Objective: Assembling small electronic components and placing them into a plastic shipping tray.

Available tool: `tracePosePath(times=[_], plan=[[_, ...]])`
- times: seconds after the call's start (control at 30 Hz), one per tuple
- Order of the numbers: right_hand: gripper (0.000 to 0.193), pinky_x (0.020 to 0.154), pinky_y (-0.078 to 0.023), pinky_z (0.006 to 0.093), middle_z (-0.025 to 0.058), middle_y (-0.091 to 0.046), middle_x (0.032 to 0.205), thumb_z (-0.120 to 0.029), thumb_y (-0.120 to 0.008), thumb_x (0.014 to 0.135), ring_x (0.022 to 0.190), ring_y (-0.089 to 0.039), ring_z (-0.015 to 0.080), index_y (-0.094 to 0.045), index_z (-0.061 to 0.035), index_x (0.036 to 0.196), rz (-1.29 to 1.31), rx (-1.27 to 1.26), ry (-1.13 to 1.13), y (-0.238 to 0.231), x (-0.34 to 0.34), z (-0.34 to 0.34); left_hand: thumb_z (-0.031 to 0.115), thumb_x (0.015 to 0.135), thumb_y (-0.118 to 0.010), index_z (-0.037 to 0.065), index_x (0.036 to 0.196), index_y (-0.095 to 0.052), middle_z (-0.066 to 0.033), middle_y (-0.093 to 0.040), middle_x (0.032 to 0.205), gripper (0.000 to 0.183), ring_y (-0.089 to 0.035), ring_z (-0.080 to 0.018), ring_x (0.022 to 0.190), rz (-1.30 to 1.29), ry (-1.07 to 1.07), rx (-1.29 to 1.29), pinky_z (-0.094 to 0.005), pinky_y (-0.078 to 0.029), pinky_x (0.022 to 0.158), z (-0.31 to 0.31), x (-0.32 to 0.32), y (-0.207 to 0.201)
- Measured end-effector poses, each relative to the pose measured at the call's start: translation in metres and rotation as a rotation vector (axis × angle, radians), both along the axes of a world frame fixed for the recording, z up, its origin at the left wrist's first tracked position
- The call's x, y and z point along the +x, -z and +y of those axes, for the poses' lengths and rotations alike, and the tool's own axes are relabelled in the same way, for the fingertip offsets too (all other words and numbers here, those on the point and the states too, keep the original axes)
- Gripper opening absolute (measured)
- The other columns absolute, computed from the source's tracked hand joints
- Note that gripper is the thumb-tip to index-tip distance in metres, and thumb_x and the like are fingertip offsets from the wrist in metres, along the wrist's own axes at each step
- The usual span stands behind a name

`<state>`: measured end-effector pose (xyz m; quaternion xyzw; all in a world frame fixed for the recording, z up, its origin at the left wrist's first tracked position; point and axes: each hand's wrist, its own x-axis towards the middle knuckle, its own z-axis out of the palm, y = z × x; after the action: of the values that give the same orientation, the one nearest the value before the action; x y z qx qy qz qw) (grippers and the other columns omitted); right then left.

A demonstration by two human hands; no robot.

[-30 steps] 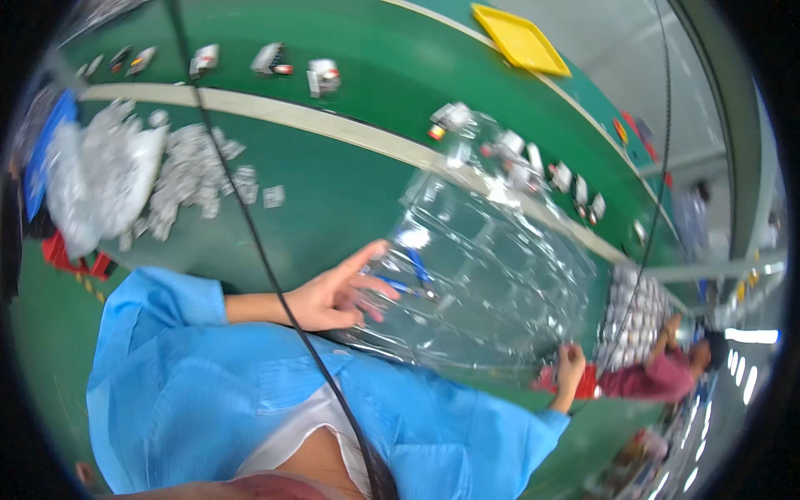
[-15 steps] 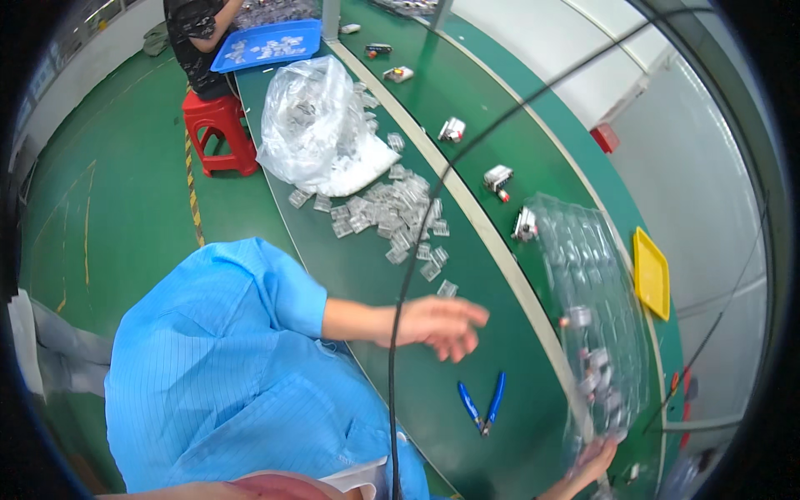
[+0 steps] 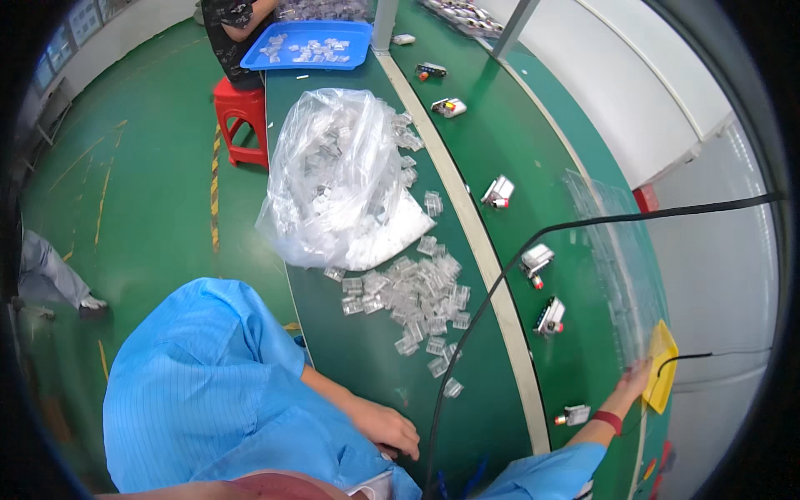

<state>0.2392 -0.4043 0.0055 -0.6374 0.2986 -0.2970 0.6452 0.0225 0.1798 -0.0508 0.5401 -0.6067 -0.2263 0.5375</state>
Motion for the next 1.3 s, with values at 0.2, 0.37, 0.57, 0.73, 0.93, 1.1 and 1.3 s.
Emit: tracePosePath(times=[0.2, 0.37, 0.57, 0.73, 0.93, 1.1, 1.3], plan=[[0.044, 0.099, -0.035, 0.0363, 0.0148, -0.049, 0.125, -0.024, -0.045, 0.094, 0.114, -0.047, 0.025, -0.042, 0.0051, 0.127, -0.175, 0.081, 0.02, 0.035, 0.065, -0.016, 0.013, 0.084, -0.053, 0.0, 0.113, -0.052, -0.0158, -0.053, 0.096, 0.032, -0.052, -0.0328, 0.093, 0.099, -0.049, -0.028, -0.0386, -0.045, 0.08, -0.004, 0.002, 0.009], [0.047, 0.084, -0.044, 0.0335, 0.0099, -0.059, 0.111, -0.036, -0.06, 0.082, 0.099, -0.055, 0.0253, -0.059, -0.0017, 0.114, 0.168, -0.552, 0.26, 0.036, 0.026, -0.043, 0.014, 0.084, -0.054, 0.001, 0.112, -0.052, -0.0147, -0.053, 0.094, 0.031, -0.053, -0.0322, 0.091, 0.096, -0.035, 0.02, -0.0386, -0.045, 0.079, 0.002, 0.01, -0.006], [0.031, 0.065, -0.047, 0.0331, 0.0069, -0.067, 0.088, -0.031, -0.063, 0.079, 0.071, -0.059, 0.0185, -0.067, -0.0045, 0.094, 0.668, -0.427, -0.19, 0.034, 0.024, 0.027, 0.01, 0.084, -0.053, 0.001, 0.111, -0.053, -0.0134, -0.053, 0.091, 0.029, -0.053, -0.0307, 0.088, 0.105, -0.097, 0.12, -0.0381, -0.046, 0.077, 0.0, 0.008, -0.005], [0.029, 0.058, -0.045, 0.025, 0.0036, -0.065, 0.074, -0.033, -0.061, 0.08, 0.06, -0.057, 0.0118, -0.066, -0.0051, 0.088, 0.471, -0.672, -0.064, 0.024, 0.011, 0.015, 0.01, 0.085, -0.053, 0.001, 0.111, -0.054, -0.0134, -0.053, 0.091, 0.027, -0.054, -0.0302, 0.088, 0.074, -0.056, 0.105, -0.0375, -0.046, 0.077, 0.0, 0.009, -0.006], [0.026, 0.061, -0.049, 0.0286, 0.0045, -0.065, 0.073, -0.021, -0.063, 0.081, 0.064, -0.06, 0.0155, -0.066, -0.0004, 0.095, 0.628, -0.794, -0.221, 0.051, 0.019, 0.007, 0.009, 0.085, -0.054, 0.001, 0.111, -0.053, -0.0135, -0.053, 0.092, 0.027, -0.053, -0.0303, 0.088, 0.063, -0.056, 0.044, -0.0376, -0.046, 0.076, -0.003, 0.008, -0.001], [0.024, 0.058, -0.046, 0.0241, 0.0014, -0.064, 0.086, -0.018, -0.059, 0.085, 0.072, -0.059, 0.01, -0.062, -0.0042, 0.104, 0.494, -0.68, -0.415, 0.022, 0.018, 0.069, 0.006, 0.083, -0.055, 0.001, 0.108, -0.054, -0.0122, -0.054, 0.088, 0.025, -0.055, -0.029, 0.087, 0.056, -0.108, 0.028, -0.0368, -0.046, 0.075, -0.003, 0.007, -0.005], [0.02, 0.06, -0.047, 0.0232, 0.0028, -0.064, 0.081, -0.013, -0.061, 0.085, 0.071, -0.059, 0.0094, -0.064, -0.0007, 0.101, 0.455, -0.689, -0.695, -0.075, -0.081, 0.203, 0.009, 0.083, -0.056, 0.001, 0.107, -0.056, -0.0114, -0.057, 0.085, 0.025, -0.058, -0.0273, 0.079, 0.115, -0.134, 0.05, -0.0368, -0.047, 0.069, 0.003, -0.001, -0.01]])
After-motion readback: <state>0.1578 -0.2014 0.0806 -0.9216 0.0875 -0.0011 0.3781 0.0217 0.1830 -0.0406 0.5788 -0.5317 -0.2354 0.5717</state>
